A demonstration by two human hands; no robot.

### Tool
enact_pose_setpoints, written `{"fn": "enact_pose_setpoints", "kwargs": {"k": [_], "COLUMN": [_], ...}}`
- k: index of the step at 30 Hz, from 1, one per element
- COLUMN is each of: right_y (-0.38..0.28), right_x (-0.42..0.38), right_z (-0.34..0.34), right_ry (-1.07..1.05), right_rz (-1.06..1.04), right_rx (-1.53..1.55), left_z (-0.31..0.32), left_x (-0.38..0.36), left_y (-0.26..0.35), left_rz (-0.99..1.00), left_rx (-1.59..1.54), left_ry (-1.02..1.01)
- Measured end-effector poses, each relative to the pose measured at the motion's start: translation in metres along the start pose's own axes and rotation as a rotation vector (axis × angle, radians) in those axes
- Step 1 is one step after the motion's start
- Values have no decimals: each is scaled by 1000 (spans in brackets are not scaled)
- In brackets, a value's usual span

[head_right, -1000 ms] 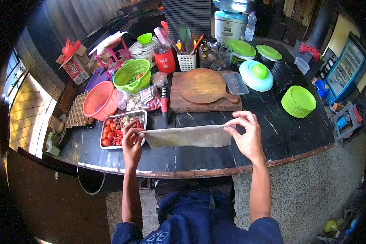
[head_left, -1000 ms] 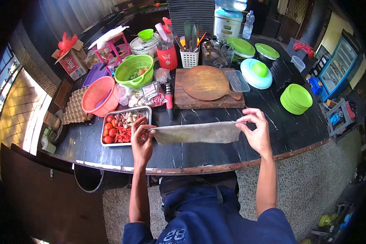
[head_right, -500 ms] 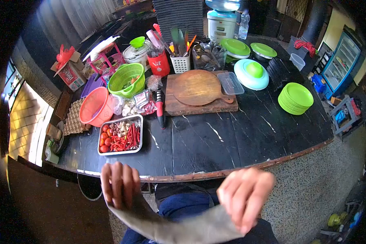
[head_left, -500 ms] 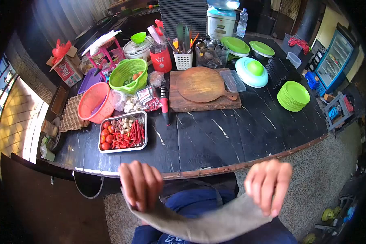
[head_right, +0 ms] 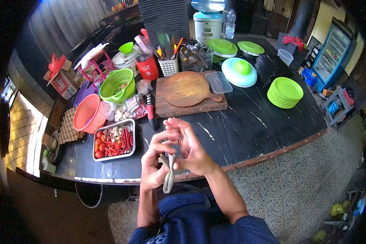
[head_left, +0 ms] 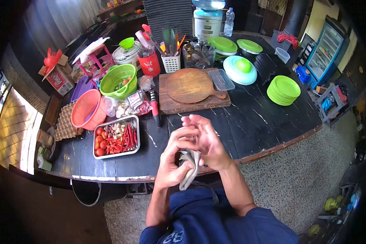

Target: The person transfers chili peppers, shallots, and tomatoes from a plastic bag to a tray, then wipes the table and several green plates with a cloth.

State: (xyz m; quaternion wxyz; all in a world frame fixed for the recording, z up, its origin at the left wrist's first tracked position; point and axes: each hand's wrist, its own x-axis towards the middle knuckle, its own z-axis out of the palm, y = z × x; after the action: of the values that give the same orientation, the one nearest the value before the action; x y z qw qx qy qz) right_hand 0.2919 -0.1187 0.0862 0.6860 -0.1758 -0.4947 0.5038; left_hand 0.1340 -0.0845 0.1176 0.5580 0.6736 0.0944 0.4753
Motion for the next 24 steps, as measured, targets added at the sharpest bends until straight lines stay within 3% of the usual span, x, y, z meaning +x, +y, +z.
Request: {"fn": "enact_pose_setpoints", "kwargs": {"k": [4,6,7,8,10,12,14,16,19,23,24], "right_y": [-3,-5,1,3,0,-3,0,12,10,23,30], "right_x": [-5,-11,-15,-19,-30,-37,-45,-52,-52,-46,-44], "right_z": [-15,-19,-21,-26,-38,-39,-57,-71,-85,-92,-92], "right_ry": [78,174,229,228,192,163,16,197,271,329,381], "right_rz": [192,263,260,264,385,356,503,575,560,487,478], "right_rx": [41,-168,-143,-140,321,283,-419,-530,-504,-523,-836], "left_z": [1,-1,-3,-4,-5,-13,-20,-41,-48,-55,-55], "left_x": [-1,-5,-4,-3,1,-1,-2,-19,-29,-32,-38], "left_y": [-10,-5,-9,-10,-10,-35,-52,-93,-109,-124,-139], "left_rz": [32,-173,-90,-94,-240,-193,-302,-314,-556,-581,-581], "left_rx": [85,149,357,358,532,531,474,500,71,279,279], "left_ry": [-61,-27,-12,-9,85,132,248,246,361,359,365]}}
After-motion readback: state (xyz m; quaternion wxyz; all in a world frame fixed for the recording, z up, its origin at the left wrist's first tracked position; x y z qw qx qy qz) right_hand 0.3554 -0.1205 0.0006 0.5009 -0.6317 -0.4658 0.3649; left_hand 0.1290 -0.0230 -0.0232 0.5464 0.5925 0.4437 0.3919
